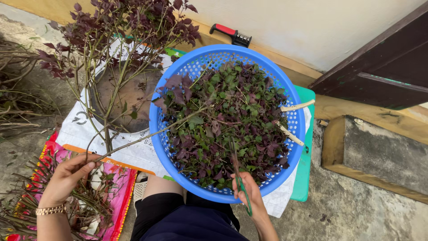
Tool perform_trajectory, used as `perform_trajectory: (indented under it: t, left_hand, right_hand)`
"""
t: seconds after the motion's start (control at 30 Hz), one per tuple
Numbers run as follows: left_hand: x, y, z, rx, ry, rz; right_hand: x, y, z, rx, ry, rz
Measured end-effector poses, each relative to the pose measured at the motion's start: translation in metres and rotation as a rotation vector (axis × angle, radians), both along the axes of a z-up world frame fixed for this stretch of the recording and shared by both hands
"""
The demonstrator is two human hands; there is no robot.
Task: The person uses green-handled scissors to cut leaves from purple-leafed herb stems. They hold each stem with the left hand and snip the leaves into a blue plastic basket, then place the trimmed stems onto a pile on the floor.
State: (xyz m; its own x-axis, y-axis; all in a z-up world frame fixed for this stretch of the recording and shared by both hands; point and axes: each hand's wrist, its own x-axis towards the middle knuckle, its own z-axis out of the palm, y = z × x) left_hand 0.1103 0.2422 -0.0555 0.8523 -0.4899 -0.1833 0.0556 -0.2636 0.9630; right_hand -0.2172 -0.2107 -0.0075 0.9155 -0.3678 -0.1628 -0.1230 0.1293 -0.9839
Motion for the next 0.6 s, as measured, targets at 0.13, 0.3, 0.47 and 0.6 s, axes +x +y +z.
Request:
perform_trajectory:
  t: [0.13, 0.3, 0.47, 0.6]
  left_hand:
    - [-0.01, 0.006, 0.002, 0.035, 0.04, 0.047]
    - [-0.025, 0.021, -0.001, 0.018, -0.026, 0.01]
    - [-0.032, 0.029, -0.006, -0.001, -0.024, 0.031]
    - [-0.031, 0.029, -0.008, -0.025, -0.004, 0.053]
  right_hand:
    - [0.014, 0.01, 0.003, 0.033, -0.048, 0.033]
    - [0.038, 0.015, 0.004, 0.109, 0.057, -0.063]
    - [0.04, 0.022, 0.0, 0.194, 0.064, -0.047]
    - [0.028, 0.022, 0.001, 0.223, 0.029, -0.008]
